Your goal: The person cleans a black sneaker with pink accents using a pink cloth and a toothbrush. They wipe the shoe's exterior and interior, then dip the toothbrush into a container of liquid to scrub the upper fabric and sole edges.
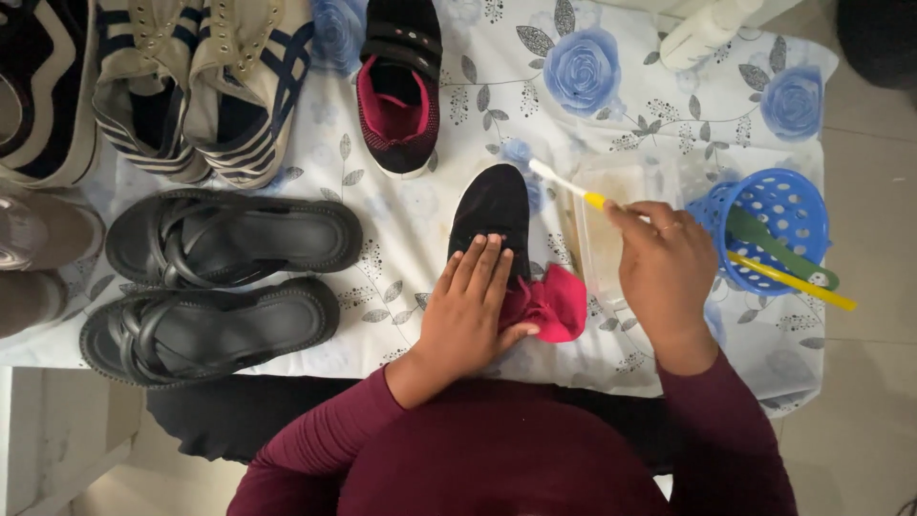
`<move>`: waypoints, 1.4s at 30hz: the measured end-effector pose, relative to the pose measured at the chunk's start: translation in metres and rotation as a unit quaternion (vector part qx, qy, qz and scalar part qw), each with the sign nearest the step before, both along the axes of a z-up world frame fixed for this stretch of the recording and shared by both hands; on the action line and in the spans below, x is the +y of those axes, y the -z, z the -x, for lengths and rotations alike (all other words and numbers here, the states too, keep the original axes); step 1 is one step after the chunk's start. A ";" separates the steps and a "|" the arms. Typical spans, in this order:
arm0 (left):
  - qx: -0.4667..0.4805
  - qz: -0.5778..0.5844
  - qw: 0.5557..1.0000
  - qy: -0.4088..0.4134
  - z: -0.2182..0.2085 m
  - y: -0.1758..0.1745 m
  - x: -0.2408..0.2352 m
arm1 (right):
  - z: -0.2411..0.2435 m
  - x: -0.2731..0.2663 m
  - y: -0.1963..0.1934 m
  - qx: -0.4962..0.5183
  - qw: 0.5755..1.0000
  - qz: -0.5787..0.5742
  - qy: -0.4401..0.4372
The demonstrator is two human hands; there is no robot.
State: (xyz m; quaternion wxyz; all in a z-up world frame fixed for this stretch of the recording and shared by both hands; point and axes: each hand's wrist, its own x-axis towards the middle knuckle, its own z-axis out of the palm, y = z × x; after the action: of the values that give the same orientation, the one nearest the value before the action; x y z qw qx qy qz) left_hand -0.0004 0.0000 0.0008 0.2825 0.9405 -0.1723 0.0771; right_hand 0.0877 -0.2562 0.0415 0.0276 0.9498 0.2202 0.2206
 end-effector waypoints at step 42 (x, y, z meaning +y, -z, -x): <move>-0.008 -0.005 1.000 0.009 0.000 0.014 -0.001 | 0.007 0.052 -0.010 0.216 0.975 0.036 0.039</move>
State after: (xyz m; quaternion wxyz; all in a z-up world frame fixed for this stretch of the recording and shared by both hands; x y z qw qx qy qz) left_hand -0.0005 -0.0013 -0.0128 0.2770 0.9398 -0.1834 0.0807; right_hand 0.0805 -0.2040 0.0520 0.0217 0.9813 0.1914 0.0011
